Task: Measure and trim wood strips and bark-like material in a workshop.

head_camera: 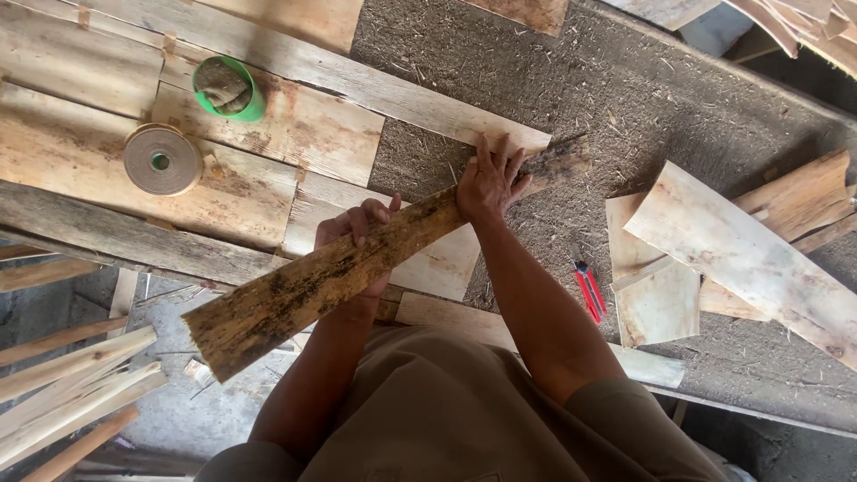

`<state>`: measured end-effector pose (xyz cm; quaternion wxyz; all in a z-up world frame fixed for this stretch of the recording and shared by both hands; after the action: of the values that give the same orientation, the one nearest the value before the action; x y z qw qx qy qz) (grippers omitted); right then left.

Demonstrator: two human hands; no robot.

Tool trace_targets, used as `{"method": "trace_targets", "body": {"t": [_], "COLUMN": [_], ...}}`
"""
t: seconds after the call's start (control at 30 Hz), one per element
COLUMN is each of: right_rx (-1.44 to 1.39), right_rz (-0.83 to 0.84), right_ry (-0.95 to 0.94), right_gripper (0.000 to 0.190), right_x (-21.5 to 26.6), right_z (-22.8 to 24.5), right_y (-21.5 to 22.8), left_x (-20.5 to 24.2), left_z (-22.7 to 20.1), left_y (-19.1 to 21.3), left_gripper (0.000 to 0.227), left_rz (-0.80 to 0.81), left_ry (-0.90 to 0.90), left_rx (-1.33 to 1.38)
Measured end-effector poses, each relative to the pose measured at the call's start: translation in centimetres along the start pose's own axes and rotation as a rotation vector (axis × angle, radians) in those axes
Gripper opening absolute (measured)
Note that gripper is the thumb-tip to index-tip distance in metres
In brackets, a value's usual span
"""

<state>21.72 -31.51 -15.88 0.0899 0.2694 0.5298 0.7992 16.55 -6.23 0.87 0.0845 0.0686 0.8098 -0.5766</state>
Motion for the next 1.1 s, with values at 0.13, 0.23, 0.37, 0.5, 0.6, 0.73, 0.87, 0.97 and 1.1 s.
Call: {"method": "trace_targets", "body": {"t": [0.13,0.23,0.37,0.5,0.6,0.73,0.87,0.97,1.1], "right_rx": [-0.001,-0.009,-0.024,-0.019,-0.063,-0.186,-0.406,-0.207,-0.181], "right_rz": [-0.01,-0.016,-0.045,-0.057,-0.055,-0.077,-0.196,-0.327,-0.348], "right_ry": [-0.006,-0.003,0.019,0.01,0.034,0.075,0.818,0.942,0.914], "right_gripper": [0.055,0.055,0.056,0.058,0.06,0.058,0.06,0.037,0.005], "right_x": [0.3,0.4,0.3,0.0,0.0,1.0,6.9,8.6,7.6], "right_z": [0.0,-0.1,0.1,-0.2,0.4,-0.3,4.4,4.7,4.8], "right_y": [-0.1,-0.1,-0.2,0.0,1.9,5.6,13.4,14.1,14.7], "left_x": [0.0,0.1,0.9,1.5,0.4,-1.8,-3.1,-2.8,-1.7], "left_z": [0.0,0.0,0.8,0.1,0.3,0.1,0.4,0.9,1.2], "left_y": [-0.4,-0.3,1.6,3.4,5.4,4.0,5.1,7.5,9.7], "left_gripper": [0.027,0.029,0.034,0.032,0.045,0.058,0.068,0.078,0.087], "left_rz": [0.022,-0.013,-0.124,-0.049,-0.251,-0.238,-0.226,-0.391,-0.557], "left_ry": [0.002,0.005,0.092,0.048,0.208,0.247,0.223,0.215,0.216], "left_rx": [-0.021,-0.061,-0.092,-0.108,0.159,0.244,0.25,0.342,0.247]}}
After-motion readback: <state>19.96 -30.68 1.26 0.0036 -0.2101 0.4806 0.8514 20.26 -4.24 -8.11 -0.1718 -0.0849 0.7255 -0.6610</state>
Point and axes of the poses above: each hand's wrist, its own x-axis away from the middle knuckle, its own y-axis out of the back of the hand, z = x × y, the point moved 8 cm from there along -x, towards the middle knuckle, and after that the axes turned 2 degrees about x, right-handed, at the moved point
